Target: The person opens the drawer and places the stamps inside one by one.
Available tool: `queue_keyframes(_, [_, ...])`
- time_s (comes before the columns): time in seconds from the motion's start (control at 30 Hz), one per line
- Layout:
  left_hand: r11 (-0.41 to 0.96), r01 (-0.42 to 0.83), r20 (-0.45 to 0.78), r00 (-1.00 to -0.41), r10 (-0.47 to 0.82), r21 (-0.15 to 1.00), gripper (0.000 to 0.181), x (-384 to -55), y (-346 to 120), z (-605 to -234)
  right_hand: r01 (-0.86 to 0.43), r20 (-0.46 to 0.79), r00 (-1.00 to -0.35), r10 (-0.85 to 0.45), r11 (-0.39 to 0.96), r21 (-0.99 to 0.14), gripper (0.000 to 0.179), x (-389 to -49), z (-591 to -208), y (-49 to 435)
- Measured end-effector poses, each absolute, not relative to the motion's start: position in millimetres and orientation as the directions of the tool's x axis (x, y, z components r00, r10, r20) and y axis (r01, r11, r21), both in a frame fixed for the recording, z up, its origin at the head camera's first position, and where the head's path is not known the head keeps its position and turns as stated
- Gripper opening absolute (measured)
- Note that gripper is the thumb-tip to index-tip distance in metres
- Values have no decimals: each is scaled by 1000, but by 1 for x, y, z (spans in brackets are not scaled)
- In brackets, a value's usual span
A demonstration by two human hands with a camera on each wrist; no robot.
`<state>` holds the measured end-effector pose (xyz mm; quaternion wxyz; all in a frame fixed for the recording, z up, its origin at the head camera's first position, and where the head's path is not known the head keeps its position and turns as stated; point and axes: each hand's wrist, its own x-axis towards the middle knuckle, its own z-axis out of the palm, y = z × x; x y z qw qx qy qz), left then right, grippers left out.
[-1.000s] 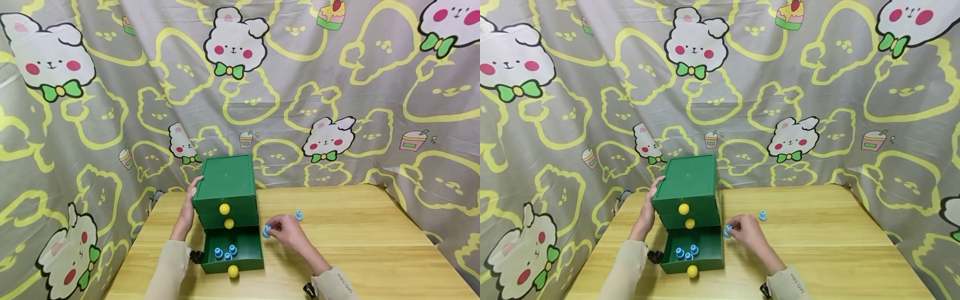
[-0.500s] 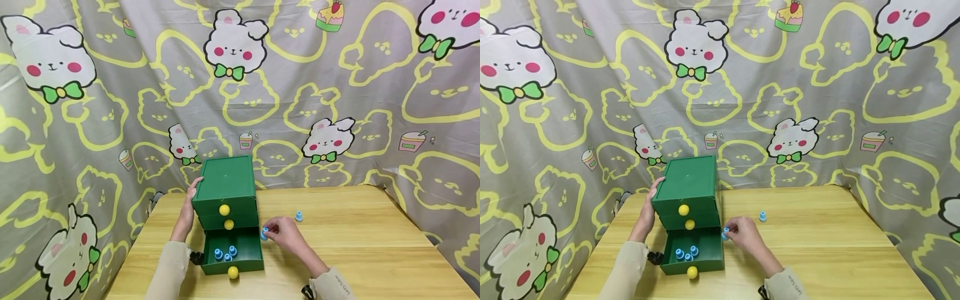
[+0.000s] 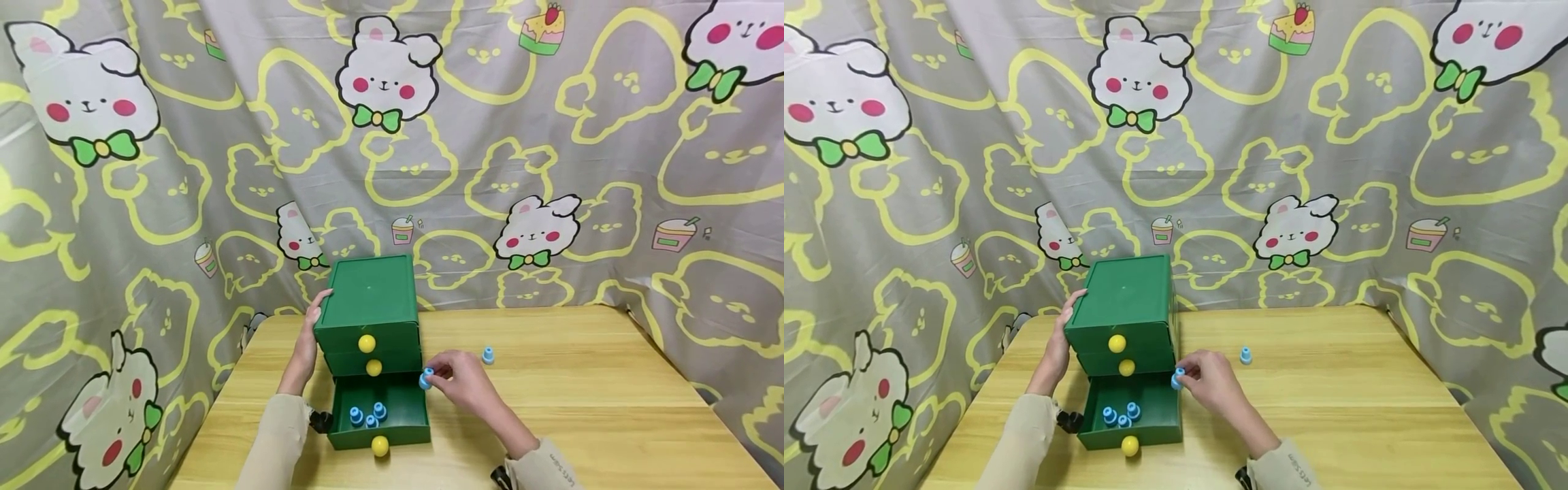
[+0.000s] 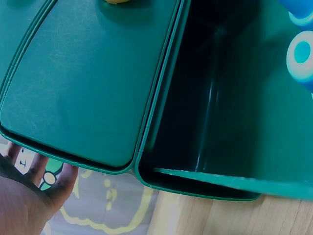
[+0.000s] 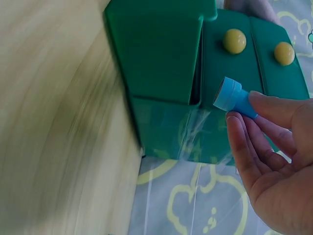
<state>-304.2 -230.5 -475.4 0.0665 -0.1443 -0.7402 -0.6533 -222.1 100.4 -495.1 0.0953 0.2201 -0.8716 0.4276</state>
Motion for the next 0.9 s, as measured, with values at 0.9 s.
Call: queue_keyframes(0.9, [113, 290, 275, -953, 127, 950, 55, -304, -232, -476, -520, 266, -842, -470, 571, -635, 9, -215, -516, 62])
